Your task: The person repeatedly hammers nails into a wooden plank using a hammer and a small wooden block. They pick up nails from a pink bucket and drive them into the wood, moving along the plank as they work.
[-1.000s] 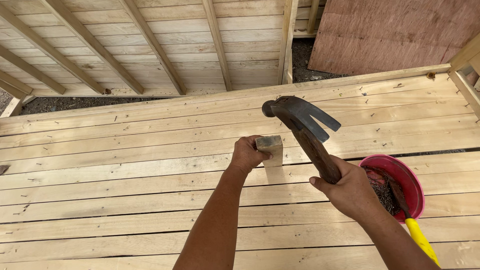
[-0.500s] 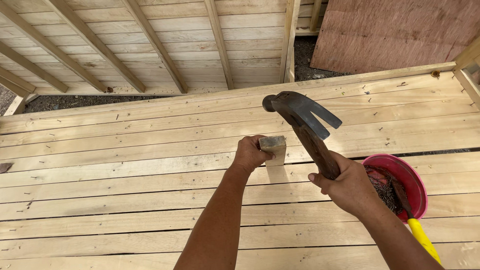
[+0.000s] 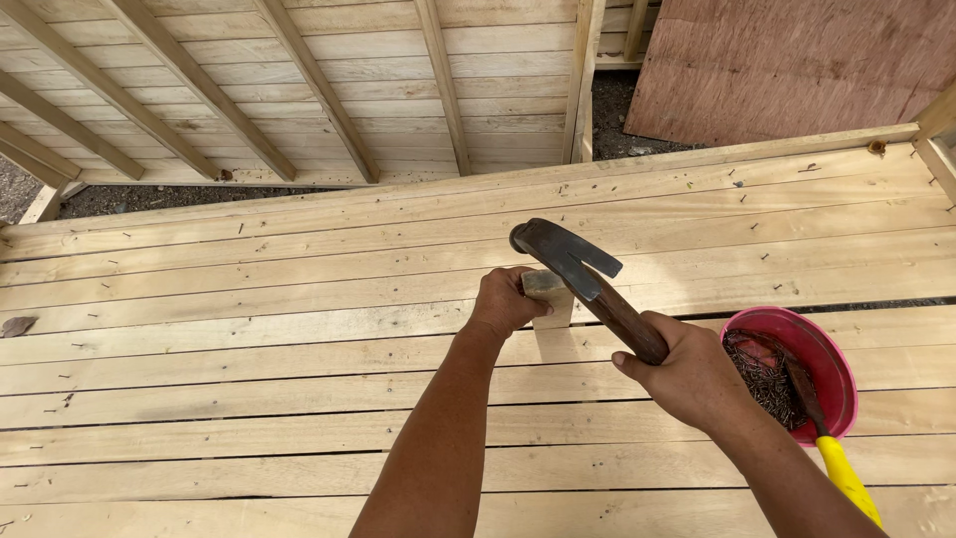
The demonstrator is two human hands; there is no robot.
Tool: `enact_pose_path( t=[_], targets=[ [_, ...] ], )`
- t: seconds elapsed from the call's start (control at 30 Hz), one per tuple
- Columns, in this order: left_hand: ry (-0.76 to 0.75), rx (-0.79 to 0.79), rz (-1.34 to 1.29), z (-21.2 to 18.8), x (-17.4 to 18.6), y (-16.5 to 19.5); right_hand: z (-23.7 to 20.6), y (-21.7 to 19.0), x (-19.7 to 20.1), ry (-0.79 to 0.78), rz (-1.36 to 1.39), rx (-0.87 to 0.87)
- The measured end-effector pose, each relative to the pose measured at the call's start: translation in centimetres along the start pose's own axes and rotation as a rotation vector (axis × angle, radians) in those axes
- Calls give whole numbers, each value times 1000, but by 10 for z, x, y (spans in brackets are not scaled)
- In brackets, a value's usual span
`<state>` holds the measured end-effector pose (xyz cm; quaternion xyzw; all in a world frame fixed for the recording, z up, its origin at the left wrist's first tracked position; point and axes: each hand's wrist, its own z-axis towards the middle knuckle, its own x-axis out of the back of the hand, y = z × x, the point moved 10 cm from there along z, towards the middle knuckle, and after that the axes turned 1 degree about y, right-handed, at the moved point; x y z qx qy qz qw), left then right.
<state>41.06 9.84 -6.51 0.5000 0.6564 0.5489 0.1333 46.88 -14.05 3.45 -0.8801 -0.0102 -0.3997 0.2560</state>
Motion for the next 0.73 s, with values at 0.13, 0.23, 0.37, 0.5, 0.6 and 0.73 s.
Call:
enact_pose_path(
  t=[0.13,0.23,0.37,0.5,0.6,0.73],
  targets=[
    [-6,-8,-1,3,0,0,0,-9,6,70,156,107],
    [-2,46,74,3,2,1,8,3,-1,-29,10,18],
    [-2,124,111,-2,-2,-6,8,7,-6,-52,7,10],
    [8,39,13,0,-3,-4,4,13,13,30,48,-2],
    [1,44,58,5,-5,-6,7,17,12,41,138,28],
    [1,55,69,4,-4,-4,27,32,-11,-19,98,36]
  ],
)
